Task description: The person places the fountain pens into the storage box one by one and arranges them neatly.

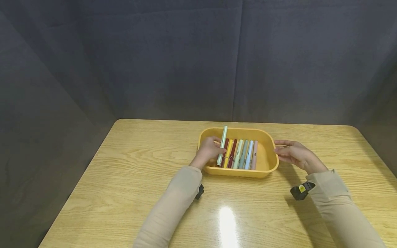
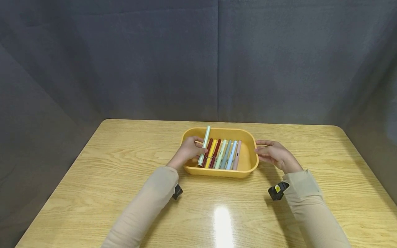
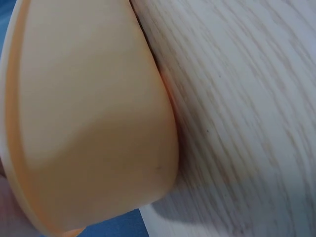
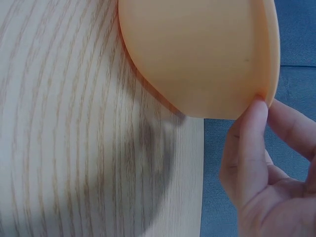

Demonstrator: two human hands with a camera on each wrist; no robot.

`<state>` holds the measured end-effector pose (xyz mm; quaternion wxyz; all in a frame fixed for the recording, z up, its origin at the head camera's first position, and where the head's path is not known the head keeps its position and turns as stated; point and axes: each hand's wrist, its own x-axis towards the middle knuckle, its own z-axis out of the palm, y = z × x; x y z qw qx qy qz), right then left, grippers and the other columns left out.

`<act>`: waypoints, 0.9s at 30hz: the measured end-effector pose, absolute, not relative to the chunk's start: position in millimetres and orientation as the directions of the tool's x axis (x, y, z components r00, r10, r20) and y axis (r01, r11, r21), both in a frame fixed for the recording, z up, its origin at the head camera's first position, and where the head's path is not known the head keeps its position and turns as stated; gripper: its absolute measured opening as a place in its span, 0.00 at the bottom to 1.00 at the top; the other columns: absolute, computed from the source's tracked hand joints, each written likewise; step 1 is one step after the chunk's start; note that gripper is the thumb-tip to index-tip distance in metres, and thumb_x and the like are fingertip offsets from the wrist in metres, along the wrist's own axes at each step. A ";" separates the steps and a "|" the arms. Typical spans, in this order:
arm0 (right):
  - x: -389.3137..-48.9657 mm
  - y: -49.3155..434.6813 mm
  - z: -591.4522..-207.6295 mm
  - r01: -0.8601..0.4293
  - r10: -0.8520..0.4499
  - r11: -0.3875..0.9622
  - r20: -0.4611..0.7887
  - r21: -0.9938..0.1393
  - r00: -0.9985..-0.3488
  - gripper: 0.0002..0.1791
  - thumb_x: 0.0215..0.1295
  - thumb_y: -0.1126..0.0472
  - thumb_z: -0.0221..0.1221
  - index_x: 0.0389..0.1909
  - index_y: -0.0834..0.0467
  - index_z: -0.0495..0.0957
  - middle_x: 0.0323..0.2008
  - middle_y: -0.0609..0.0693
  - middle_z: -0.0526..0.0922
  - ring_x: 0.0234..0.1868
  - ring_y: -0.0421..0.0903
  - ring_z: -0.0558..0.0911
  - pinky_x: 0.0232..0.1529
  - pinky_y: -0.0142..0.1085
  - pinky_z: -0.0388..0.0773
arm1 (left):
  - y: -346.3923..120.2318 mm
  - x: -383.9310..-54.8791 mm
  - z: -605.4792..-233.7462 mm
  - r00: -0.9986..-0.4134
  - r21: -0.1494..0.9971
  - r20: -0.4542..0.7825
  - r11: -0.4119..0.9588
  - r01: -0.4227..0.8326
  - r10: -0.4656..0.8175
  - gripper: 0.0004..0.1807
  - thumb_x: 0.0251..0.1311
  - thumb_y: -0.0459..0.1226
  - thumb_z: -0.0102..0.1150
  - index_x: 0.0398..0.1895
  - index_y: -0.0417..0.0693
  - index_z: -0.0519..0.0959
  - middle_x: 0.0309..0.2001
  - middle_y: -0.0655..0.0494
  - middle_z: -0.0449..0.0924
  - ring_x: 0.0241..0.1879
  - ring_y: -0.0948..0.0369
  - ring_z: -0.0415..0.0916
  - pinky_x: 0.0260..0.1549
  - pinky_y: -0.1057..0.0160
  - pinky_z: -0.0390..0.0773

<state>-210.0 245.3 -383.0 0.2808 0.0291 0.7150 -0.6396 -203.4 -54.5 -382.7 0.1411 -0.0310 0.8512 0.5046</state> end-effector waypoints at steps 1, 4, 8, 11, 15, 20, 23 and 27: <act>-210.1 245.1 -382.5 0.403 -0.315 0.181 -0.441 -0.897 -0.840 0.19 0.67 0.68 0.53 0.56 0.58 0.63 0.28 0.37 0.83 0.31 0.31 0.83 0.37 0.23 0.83 | -54.2 -203.7 -382.3 -0.958 0.846 -0.272 0.496 -0.194 0.089 0.24 0.57 0.32 0.64 0.58 0.38 0.73 0.52 0.40 0.79 0.37 0.51 0.83 0.39 0.58 0.86; -210.7 244.8 -381.0 0.408 -0.309 0.183 -0.446 -0.895 -0.840 0.19 0.67 0.67 0.54 0.57 0.58 0.63 0.28 0.37 0.83 0.31 0.31 0.83 0.37 0.23 0.83 | -53.7 -204.0 -381.3 -0.959 0.835 -0.268 0.518 -0.185 0.089 0.25 0.56 0.31 0.65 0.58 0.37 0.73 0.51 0.40 0.79 0.35 0.51 0.83 0.37 0.59 0.86; -211.8 245.2 -380.3 0.402 -0.305 0.187 -0.442 -0.896 -0.843 0.20 0.67 0.67 0.54 0.58 0.59 0.62 0.28 0.37 0.83 0.30 0.31 0.82 0.37 0.23 0.83 | -54.0 -203.5 -379.5 -0.954 0.829 -0.285 0.525 -0.195 0.097 0.26 0.55 0.30 0.66 0.59 0.37 0.72 0.52 0.39 0.79 0.35 0.50 0.83 0.37 0.59 0.86; -212.2 245.4 -379.9 0.399 -0.304 0.194 -0.442 -0.896 -0.844 0.20 0.67 0.67 0.54 0.58 0.58 0.62 0.28 0.36 0.83 0.30 0.30 0.82 0.37 0.23 0.83 | -54.6 -203.0 -378.0 -0.946 0.823 -0.311 0.524 -0.218 0.095 0.27 0.55 0.31 0.66 0.59 0.38 0.71 0.53 0.40 0.78 0.35 0.50 0.83 0.35 0.60 0.86; -211.3 245.3 -380.1 0.403 -0.304 0.188 -0.443 -0.896 -0.844 0.17 0.67 0.67 0.54 0.55 0.56 0.63 0.28 0.37 0.83 0.31 0.30 0.82 0.37 0.23 0.83 | -54.7 -203.4 -379.6 -0.945 0.810 -0.313 0.545 -0.216 0.091 0.28 0.54 0.31 0.66 0.60 0.40 0.72 0.52 0.42 0.78 0.33 0.53 0.82 0.29 0.62 0.85; -209.6 244.8 -383.0 0.396 -0.311 0.180 -0.435 -0.900 -0.845 0.18 0.67 0.67 0.54 0.55 0.57 0.63 0.28 0.37 0.83 0.31 0.31 0.82 0.37 0.23 0.83 | -53.1 -203.8 -384.1 -0.954 0.781 -0.290 0.595 -0.189 0.078 0.27 0.53 0.26 0.65 0.59 0.39 0.73 0.43 0.44 0.79 0.25 0.61 0.74 0.21 0.69 0.79; -209.1 244.8 -384.0 0.391 -0.313 0.186 -0.431 -0.902 -0.846 0.19 0.68 0.67 0.54 0.57 0.58 0.63 0.28 0.37 0.82 0.31 0.31 0.82 0.37 0.23 0.83 | -51.6 -204.5 -386.0 -0.952 0.743 -0.301 0.640 -0.195 0.060 0.26 0.53 0.25 0.63 0.59 0.39 0.73 0.34 0.48 0.77 0.20 0.64 0.67 0.15 0.73 0.71; -209.3 244.7 -384.2 0.390 -0.317 0.183 -0.430 -0.902 -0.845 0.20 0.68 0.68 0.53 0.58 0.59 0.62 0.28 0.37 0.82 0.31 0.31 0.82 0.37 0.24 0.83 | -49.9 -204.9 -385.9 -0.951 0.710 -0.306 0.676 -0.199 0.042 0.27 0.53 0.22 0.58 0.59 0.40 0.73 0.31 0.48 0.76 0.15 0.65 0.60 0.12 0.74 0.63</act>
